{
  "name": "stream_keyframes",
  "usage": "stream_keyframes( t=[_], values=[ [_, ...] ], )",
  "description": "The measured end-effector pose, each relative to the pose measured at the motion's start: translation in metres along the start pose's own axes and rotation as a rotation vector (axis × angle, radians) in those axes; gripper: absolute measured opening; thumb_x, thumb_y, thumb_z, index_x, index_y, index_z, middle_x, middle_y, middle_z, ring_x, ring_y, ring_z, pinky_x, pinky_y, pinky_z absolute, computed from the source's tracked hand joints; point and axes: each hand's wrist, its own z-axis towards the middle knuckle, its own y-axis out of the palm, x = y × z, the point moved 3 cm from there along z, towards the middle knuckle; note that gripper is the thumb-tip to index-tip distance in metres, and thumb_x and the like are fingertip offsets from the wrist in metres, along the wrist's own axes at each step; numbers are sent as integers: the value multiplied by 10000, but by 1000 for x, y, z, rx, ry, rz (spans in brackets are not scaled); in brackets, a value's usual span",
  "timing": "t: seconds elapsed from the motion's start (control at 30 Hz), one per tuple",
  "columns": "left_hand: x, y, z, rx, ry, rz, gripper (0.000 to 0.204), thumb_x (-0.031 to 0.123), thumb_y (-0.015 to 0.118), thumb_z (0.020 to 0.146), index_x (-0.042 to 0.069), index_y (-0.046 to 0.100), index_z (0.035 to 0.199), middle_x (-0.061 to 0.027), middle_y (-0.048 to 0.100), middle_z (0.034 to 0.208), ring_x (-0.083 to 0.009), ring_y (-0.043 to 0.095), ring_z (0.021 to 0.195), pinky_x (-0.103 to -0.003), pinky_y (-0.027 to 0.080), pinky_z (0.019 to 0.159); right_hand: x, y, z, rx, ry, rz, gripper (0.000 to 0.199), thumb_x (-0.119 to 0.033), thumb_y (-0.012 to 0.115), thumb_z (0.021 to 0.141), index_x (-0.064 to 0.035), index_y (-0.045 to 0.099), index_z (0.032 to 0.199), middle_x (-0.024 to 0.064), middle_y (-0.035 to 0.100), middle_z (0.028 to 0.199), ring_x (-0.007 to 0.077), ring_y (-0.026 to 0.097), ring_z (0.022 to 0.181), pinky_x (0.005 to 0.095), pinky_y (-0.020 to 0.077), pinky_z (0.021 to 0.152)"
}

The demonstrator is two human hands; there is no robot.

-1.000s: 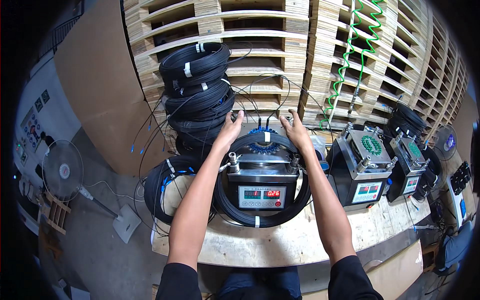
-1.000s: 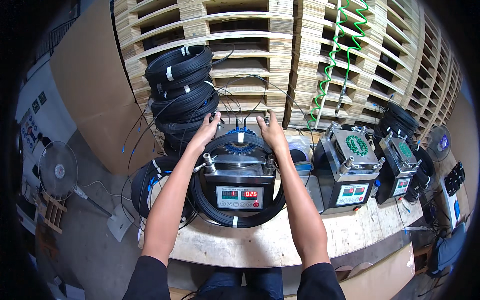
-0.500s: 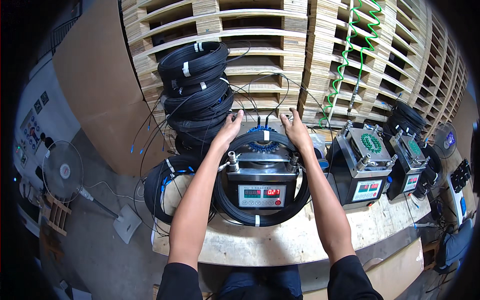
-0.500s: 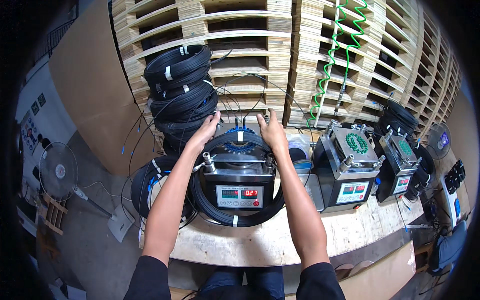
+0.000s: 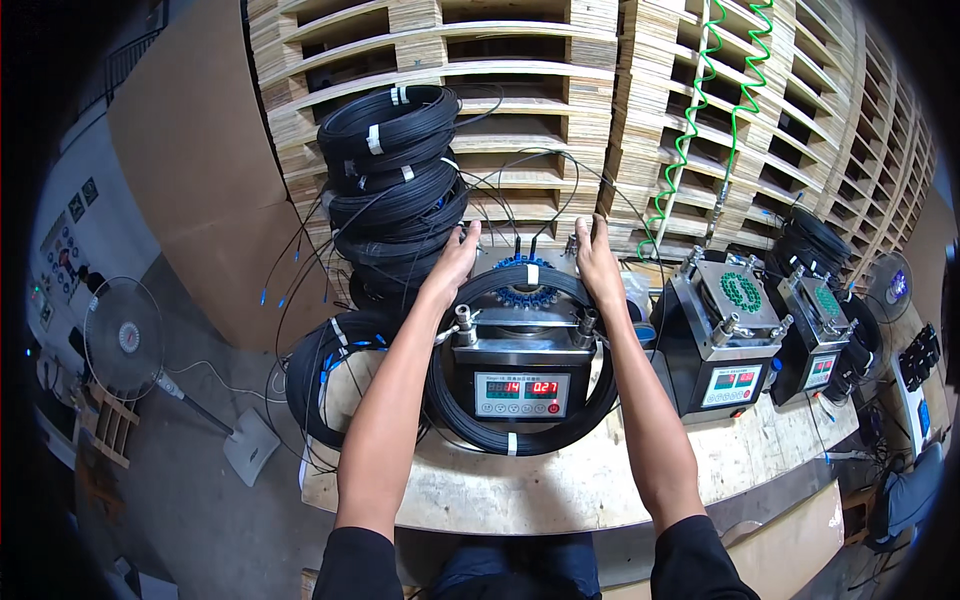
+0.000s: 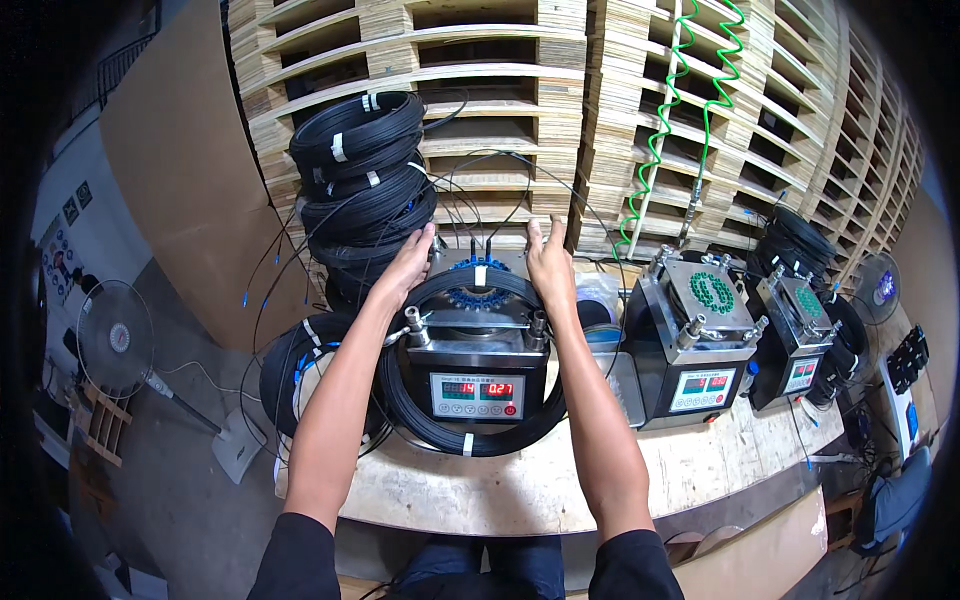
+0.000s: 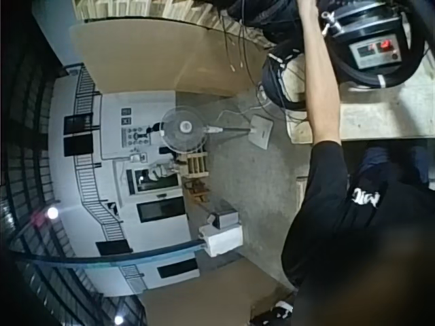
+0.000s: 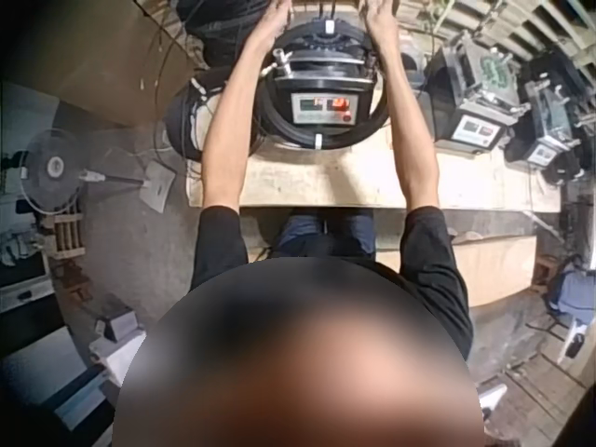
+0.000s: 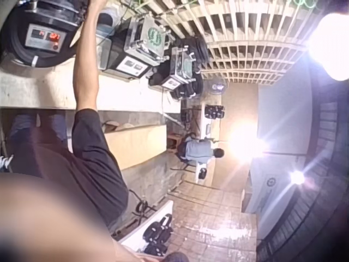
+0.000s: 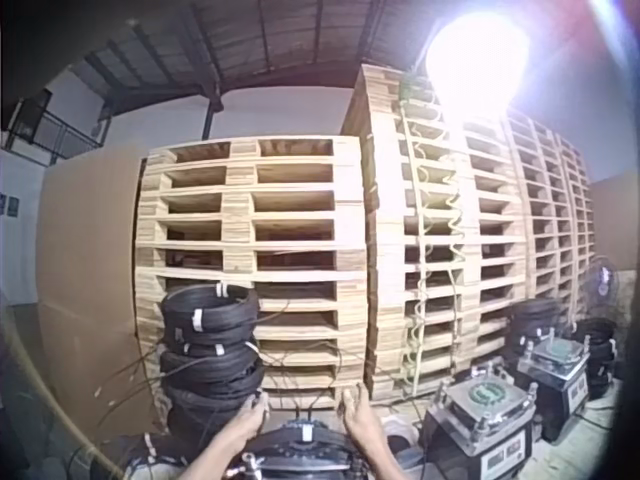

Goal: Polishing and assembling fiber optic cable connectors using specialized machinery in a factory setting.

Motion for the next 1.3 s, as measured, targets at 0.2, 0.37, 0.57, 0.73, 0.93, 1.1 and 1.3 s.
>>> stream_keyframes(
  t=[0.2, 0.37, 0.57, 0.73, 0.93, 1.1, 1.3],
  values=[
    [-4, -9, 5, -56, 62, 33, 863, 680, 380, 1002, 39, 291, 1572, -204, 299, 1615, -333, 276, 1490, -497, 332, 1141, -5, 7, 0, -78, 2, -71, 782, -634, 341, 1024, -39, 317, 1530, 376, 597, 1255, 507, 549, 1240, 487, 418, 1071],
    [2, -1, -6, 64, 36, -55, 797, 723, 380, 978, 57, 458, 1410, -193, 587, 1219, -268, 606, 1080, -400, 514, 849, 25, 4, 16, -135, -11, 185, 798, -656, 319, 1029, -33, 361, 1526, 230, 562, 1405, 342, 561, 1284, 398, 413, 1060],
    [-4, -29, -13, 110, -27, -159, 1004, 860, 344, 882, 135, 296, 1575, -320, 602, 1214, -346, 625, 1031, -439, 470, 952, 19, 15, 4, -173, 305, 408, 905, -740, 243, 994, -23, 378, 1530, 190, 605, 1219, 258, 622, 1009, 351, 472, 888],
    [7, -3, -16, -9, -48, -180, 1018, 861, 335, 882, 106, 320, 1565, -382, 543, 1324, -422, 600, 1171, -446, 454, 1008, 72, 9, 40, 1, -22, 268, 956, -783, 283, 960, -4, 445, 1490, 196, 654, 1101, 262, 630, 1002, 340, 498, 836],
    [4, -7, -21, 17, -33, -154, 868, 773, 322, 959, 59, 496, 1422, -224, 681, 985, -235, 639, 755, -368, 536, 722, 62, 12, 31, -158, 136, 279, 981, -815, 255, 939, -26, 465, 1484, 213, 661, 1156, 308, 633, 1052, 388, 493, 894],
    [-3, -15, -11, 40, -14, -221, 886, 780, 344, 949, 54, 483, 1437, -266, 664, 1073, -272, 658, 922, -390, 531, 813, 49, 15, 24, -210, 175, 317, 998, -834, 250, 923, -42, 459, 1492, 248, 623, 1248, 333, 607, 1109, 449, 482, 926],
    [-4, -14, -6, 44, 31, -175, 880, 764, 389, 949, 47, 439, 1458, -255, 646, 1127, -270, 661, 952, -378, 525, 837, 52, 16, 23, -203, 181, 336, 957, -804, 261, 945, -33, 504, 1459, 277, 588, 1324, 322, 567, 1215, 448, 435, 1015]
  ],
)
